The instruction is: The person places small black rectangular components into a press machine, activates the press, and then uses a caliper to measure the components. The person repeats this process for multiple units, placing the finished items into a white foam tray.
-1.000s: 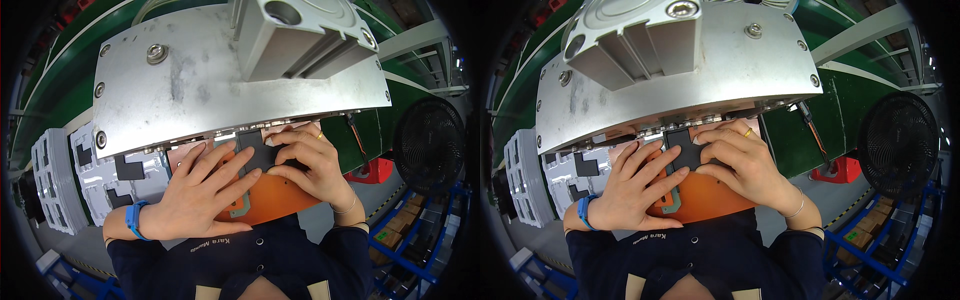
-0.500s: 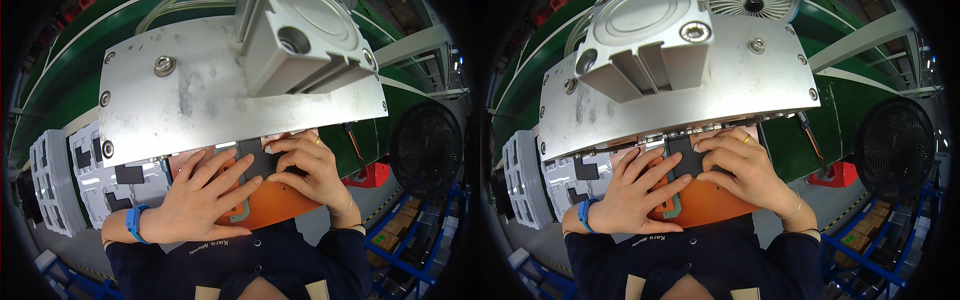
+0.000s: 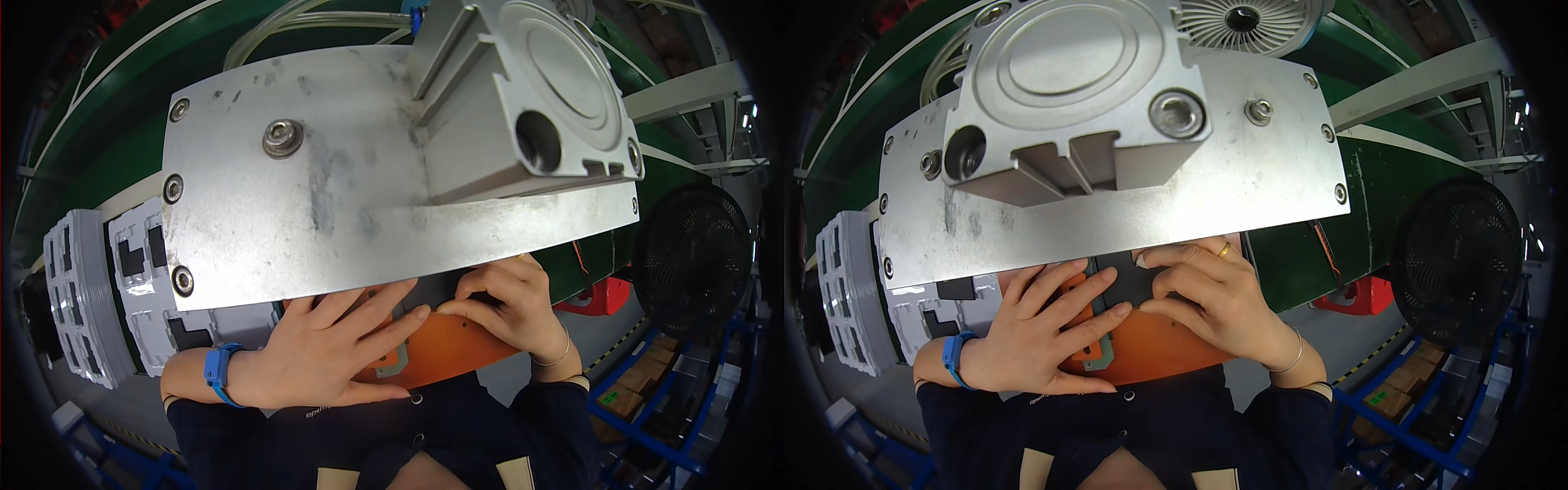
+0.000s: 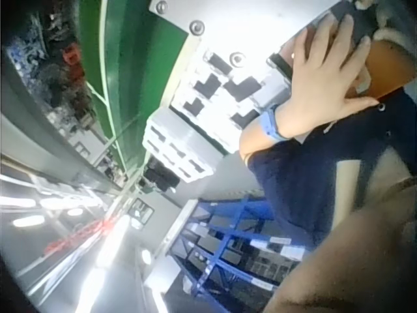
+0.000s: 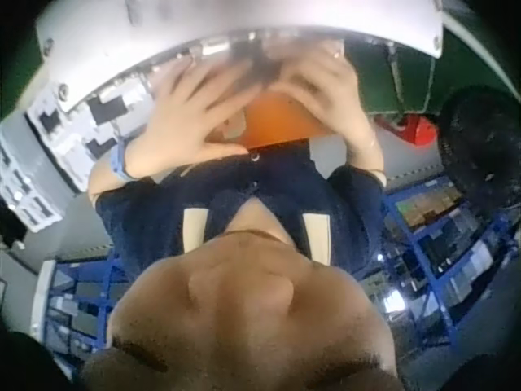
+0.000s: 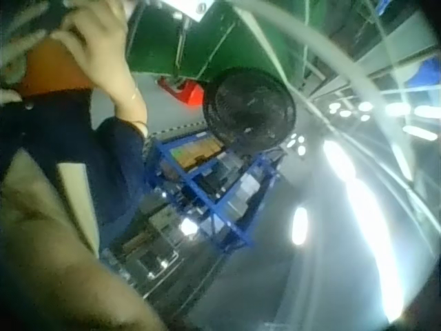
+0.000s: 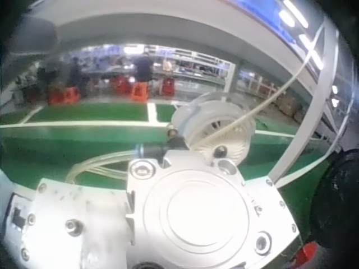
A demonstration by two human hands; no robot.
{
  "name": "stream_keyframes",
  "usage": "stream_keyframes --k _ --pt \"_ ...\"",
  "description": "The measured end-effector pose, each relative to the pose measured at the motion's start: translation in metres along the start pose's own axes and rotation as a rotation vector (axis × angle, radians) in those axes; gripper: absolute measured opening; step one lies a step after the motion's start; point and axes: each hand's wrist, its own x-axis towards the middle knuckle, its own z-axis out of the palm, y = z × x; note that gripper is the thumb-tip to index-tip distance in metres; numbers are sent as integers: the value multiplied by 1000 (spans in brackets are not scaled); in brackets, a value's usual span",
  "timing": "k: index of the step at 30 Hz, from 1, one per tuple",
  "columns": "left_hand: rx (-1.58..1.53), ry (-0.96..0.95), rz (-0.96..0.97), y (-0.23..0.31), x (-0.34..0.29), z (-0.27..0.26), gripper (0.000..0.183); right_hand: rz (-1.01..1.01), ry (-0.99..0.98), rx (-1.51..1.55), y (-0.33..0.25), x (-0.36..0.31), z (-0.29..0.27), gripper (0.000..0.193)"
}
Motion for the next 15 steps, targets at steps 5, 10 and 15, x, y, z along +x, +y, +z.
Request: stream_keyframes --k 5,10,15 --pt "9 13 5 0 0 0 77 -26 -1 50 4 2 0 22" --pt "-10 10 11 0 -1 1 77 -15 -10 80 5 0 0 22" --pt "-8 12 6 1 -2 1 77 -2 -5 61 3 0 0 23"
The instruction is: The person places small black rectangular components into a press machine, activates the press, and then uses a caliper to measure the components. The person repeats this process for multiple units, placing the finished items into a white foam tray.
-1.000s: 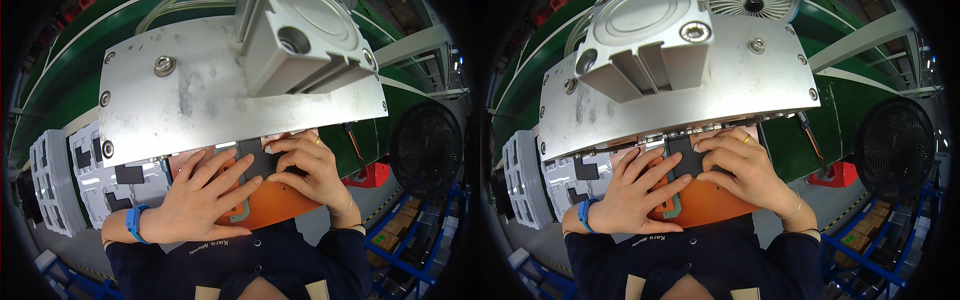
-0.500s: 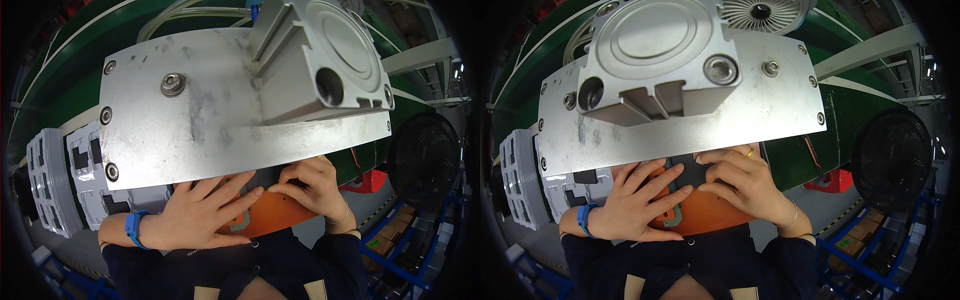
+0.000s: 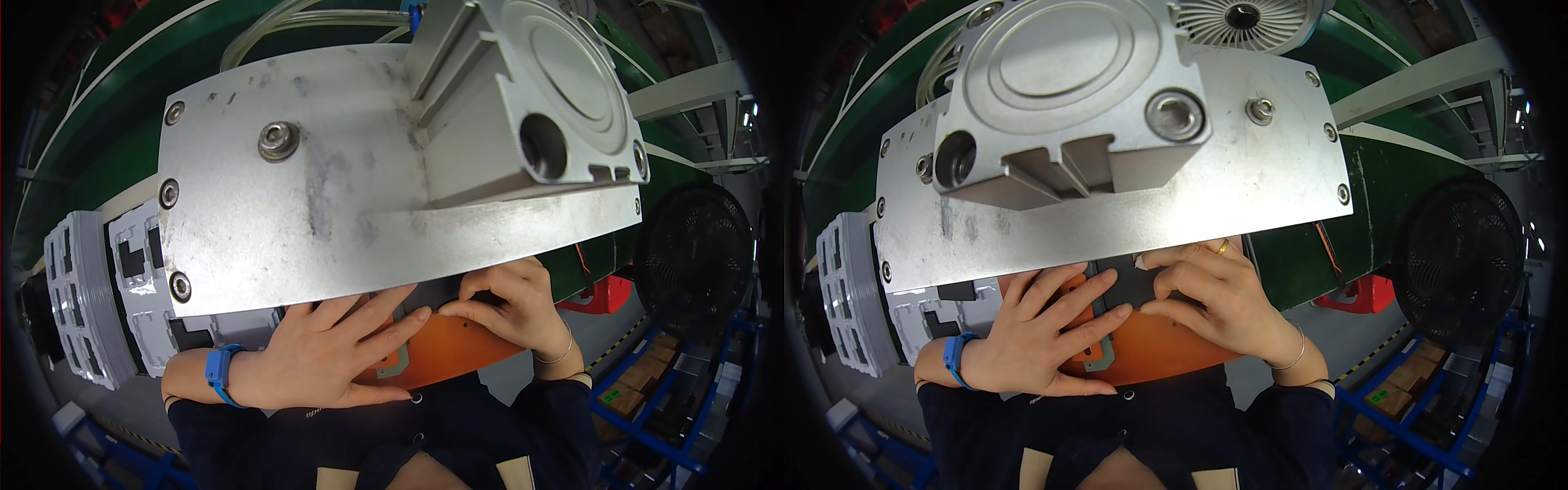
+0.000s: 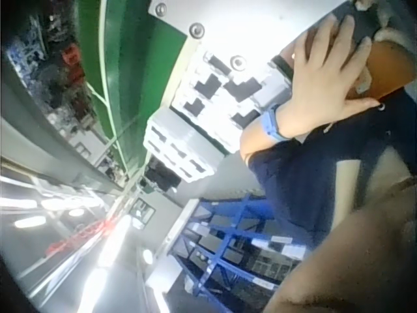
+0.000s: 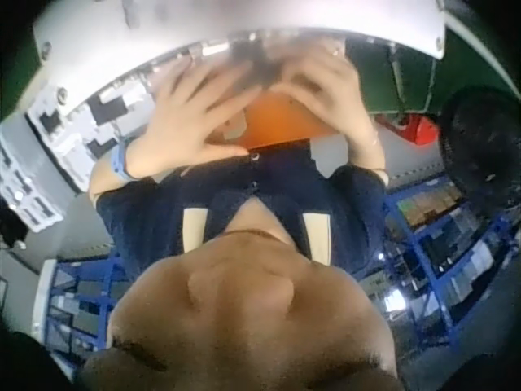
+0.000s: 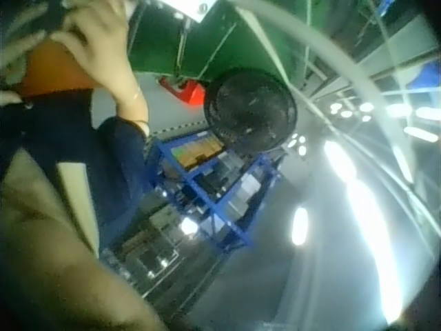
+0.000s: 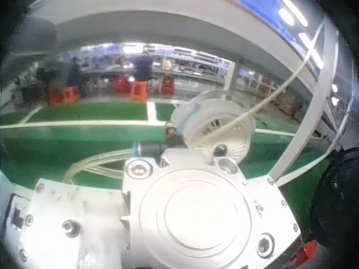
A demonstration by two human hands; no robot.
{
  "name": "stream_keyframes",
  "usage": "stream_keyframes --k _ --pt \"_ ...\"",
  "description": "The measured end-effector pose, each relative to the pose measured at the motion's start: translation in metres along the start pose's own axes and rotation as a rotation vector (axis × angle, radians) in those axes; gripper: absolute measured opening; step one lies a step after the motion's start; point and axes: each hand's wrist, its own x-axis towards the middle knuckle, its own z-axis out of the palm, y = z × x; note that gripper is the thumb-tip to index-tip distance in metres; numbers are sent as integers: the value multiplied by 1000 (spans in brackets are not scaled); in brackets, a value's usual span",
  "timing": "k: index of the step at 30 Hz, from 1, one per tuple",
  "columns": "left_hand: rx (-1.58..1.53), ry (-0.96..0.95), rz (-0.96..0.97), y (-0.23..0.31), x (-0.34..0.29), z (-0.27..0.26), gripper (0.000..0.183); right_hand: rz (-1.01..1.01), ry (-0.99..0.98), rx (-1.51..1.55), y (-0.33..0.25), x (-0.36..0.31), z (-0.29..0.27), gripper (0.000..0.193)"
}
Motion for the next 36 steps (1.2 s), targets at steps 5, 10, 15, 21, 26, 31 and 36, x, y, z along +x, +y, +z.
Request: stream_keyframes --k 5,10,15,21,26,31,36 --pt "-3 -17 -8 0 1 -2 77 -6 -1 -26 -2 2 -2 24" --pt "14 -13 -3 0 1 -1 77 2 -3 -5 -4 4 -3 25" --pt "12 -14 -4 0 1 -1 77 20 -17 -5 -2 2 -3 25" --pt "2 -15 -11 0 1 0 77 28 -17 -17 -2 1 -2 26" --pt "9 -8 -10 1 2 -1 76 -7 -2 -11 -5 5 -3 28" --pt "-3 -1 -7 1 2 -1 75 -8 -6 -7 -7 7 -5 29" --pt "27 24 8 2 4 -2 74 -44 18 4 -4 7 -3 29"
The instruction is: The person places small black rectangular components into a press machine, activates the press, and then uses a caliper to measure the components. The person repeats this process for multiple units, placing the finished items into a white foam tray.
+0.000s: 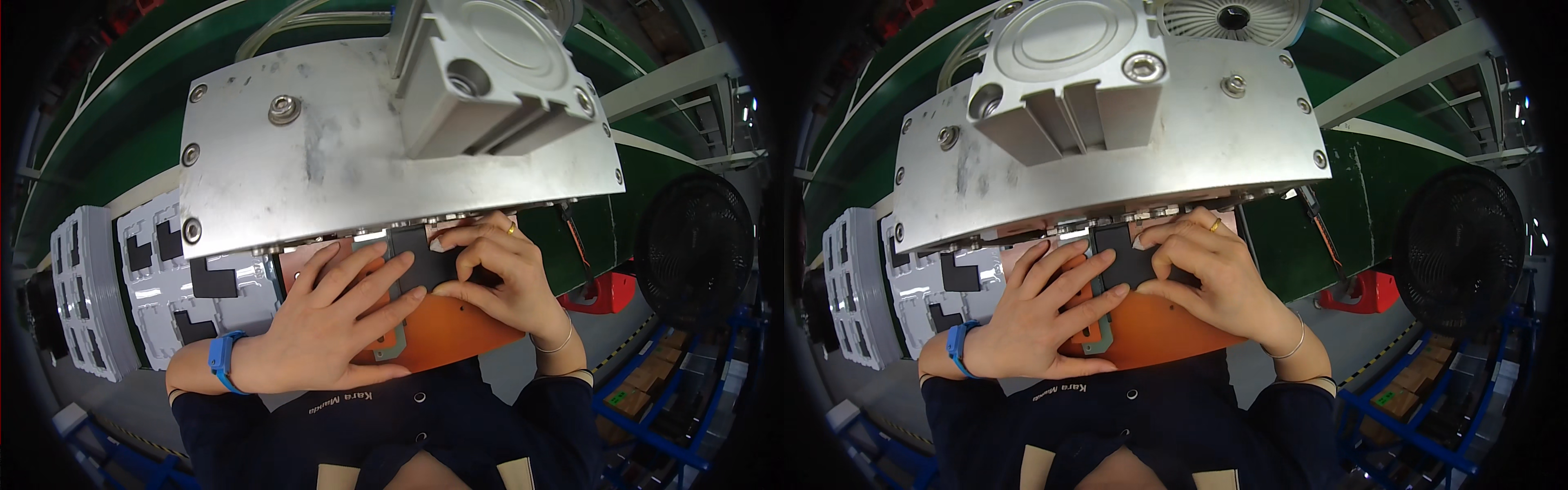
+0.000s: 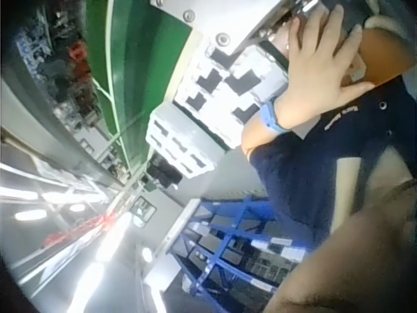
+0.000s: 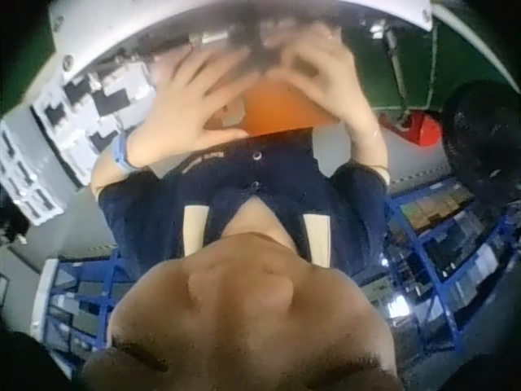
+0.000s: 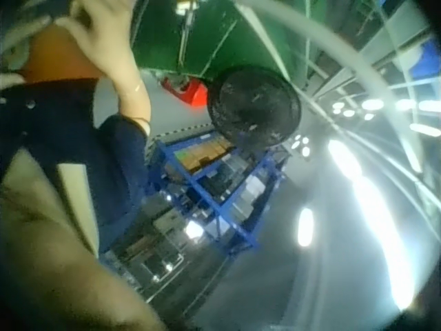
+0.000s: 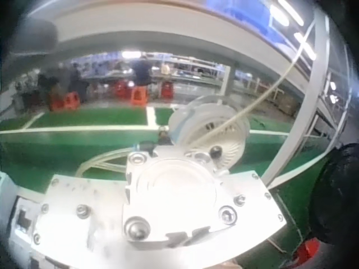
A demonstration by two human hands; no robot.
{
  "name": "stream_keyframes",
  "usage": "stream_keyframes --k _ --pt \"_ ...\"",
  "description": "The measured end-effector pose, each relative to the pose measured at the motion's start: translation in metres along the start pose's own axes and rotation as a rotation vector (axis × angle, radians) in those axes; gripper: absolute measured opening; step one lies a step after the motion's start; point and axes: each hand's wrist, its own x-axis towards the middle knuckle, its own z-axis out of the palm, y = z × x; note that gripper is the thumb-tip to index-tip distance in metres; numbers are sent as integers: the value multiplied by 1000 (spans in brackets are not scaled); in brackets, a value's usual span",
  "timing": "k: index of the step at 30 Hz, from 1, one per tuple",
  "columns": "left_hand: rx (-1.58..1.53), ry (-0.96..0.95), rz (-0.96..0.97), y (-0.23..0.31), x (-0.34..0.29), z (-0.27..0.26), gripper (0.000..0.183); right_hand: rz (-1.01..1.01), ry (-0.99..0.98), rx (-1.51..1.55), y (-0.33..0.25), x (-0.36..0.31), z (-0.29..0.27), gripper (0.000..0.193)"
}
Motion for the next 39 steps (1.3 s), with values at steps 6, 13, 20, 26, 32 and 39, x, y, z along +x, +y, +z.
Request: stream_keyframes --k 6,13,20,26,32,39 --pt "-15 45 15 0 0 -1 71 -37 -9 12 3 -1 1 28" --pt "-131 253 14 8 -6 -6 58 -8 114 68 -10 -17 -5 26" --pt "-1063 0 -317 27 4 -24 37 -380 240 57 -48 -49 -6 13" --pt "-1488 -617 -410 18 15 -27 28 -470 275 -151 -62 -48 -6 7" --pt "-1397 -239 -360 22 14 -23 26 275 624 -518 77 -99 -58 44" --pt "-1344 -25 -528 19 20 -22 26 780 427 -589 173 -151 -74 38"
